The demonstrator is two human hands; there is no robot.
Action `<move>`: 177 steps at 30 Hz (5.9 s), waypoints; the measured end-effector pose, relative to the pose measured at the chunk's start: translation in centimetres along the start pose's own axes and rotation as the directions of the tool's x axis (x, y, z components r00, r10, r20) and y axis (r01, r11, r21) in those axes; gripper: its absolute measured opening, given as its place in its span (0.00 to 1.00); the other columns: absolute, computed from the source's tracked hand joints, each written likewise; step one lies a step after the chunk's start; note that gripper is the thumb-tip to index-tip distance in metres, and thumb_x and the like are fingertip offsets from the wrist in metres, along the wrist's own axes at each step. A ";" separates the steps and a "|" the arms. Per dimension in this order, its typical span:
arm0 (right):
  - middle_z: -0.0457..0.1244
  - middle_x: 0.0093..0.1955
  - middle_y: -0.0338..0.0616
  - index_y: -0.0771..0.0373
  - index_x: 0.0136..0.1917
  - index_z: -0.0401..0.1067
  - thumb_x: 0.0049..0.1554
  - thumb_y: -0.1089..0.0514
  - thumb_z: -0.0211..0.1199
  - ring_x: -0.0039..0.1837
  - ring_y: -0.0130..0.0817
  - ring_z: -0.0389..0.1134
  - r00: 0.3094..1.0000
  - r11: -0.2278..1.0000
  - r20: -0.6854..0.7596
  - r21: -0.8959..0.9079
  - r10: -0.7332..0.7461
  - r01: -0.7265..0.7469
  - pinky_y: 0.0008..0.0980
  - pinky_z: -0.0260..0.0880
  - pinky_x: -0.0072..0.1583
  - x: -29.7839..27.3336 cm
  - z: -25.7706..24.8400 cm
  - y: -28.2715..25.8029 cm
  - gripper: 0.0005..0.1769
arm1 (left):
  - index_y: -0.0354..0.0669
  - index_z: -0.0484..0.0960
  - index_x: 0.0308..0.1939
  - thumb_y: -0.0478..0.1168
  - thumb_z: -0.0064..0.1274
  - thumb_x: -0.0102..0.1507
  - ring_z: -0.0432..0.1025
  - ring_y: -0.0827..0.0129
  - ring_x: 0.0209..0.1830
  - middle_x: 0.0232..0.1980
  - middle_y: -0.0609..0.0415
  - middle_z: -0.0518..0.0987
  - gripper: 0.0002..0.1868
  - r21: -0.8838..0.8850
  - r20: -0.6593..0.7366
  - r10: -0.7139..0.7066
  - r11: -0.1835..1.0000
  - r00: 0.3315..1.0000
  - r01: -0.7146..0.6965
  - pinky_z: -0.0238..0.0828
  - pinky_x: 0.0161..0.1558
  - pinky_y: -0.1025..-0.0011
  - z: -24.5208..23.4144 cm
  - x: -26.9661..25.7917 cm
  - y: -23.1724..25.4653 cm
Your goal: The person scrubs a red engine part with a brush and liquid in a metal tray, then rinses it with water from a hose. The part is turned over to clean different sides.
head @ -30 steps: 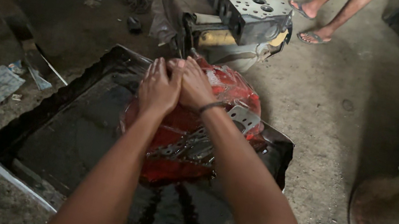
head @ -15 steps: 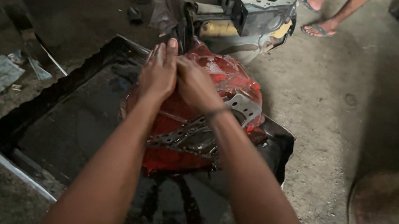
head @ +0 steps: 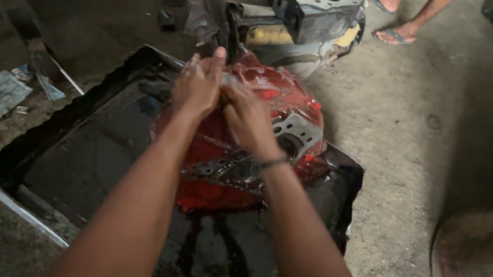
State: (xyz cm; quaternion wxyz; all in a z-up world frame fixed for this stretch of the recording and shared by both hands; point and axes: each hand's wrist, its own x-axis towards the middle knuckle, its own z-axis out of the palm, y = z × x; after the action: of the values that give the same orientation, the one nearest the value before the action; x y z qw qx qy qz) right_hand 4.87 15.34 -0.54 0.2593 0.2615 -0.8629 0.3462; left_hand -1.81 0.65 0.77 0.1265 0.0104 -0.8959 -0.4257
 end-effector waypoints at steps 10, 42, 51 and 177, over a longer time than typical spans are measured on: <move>0.60 0.75 0.57 0.63 0.67 0.70 0.48 0.74 0.54 0.80 0.53 0.57 0.899 0.942 -0.429 -0.258 0.088 -0.216 0.51 0.56 0.80 -9.5 0.0 5.2 0.32 | 0.44 0.87 0.51 0.64 0.38 0.67 0.60 0.43 0.74 0.75 0.34 0.62 0.33 0.081 0.053 0.034 0.996 0.998 -0.038 0.54 0.72 0.58 -0.8 -1.0 1.7; 0.70 0.50 0.47 0.62 0.46 0.77 0.51 0.65 0.54 0.52 0.46 0.71 0.946 0.976 -0.260 -0.044 0.193 -0.211 0.43 0.72 0.56 -3.2 -4.7 3.1 0.12 | 0.40 0.89 0.43 0.55 0.48 0.66 0.66 0.43 0.70 0.74 0.38 0.65 0.23 0.028 -0.020 0.017 0.999 1.000 -0.017 0.60 0.69 0.58 -1.8 -2.7 1.9; 0.63 0.47 0.49 0.60 0.49 0.73 0.52 0.66 0.58 0.52 0.46 0.67 0.740 0.955 -0.614 0.084 0.274 -0.284 0.43 0.68 0.56 -0.8 2.2 3.6 0.11 | 0.41 0.89 0.44 0.56 0.50 0.65 0.66 0.43 0.67 0.72 0.37 0.67 0.23 0.063 -0.085 0.060 0.997 0.995 -0.055 0.61 0.67 0.57 -0.8 -1.8 1.0; 0.67 0.50 0.54 0.57 0.54 0.76 0.59 0.53 0.63 0.49 0.55 0.71 0.856 0.756 -0.054 -0.443 0.514 -0.482 0.52 0.72 0.49 -10.4 0.1 0.7 0.11 | 0.43 0.89 0.37 0.52 0.49 0.63 0.79 0.44 0.49 0.47 0.38 0.84 0.19 -0.026 -0.002 -0.091 0.996 0.996 0.091 0.71 0.55 0.54 -1.9 -2.2 2.1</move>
State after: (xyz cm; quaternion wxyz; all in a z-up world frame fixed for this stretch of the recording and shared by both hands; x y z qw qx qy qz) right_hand 12.02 18.51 -7.46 0.1794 -0.0313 -0.9651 0.1883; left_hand 0.94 0.85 3.01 0.1087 0.0502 -0.8888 -0.4424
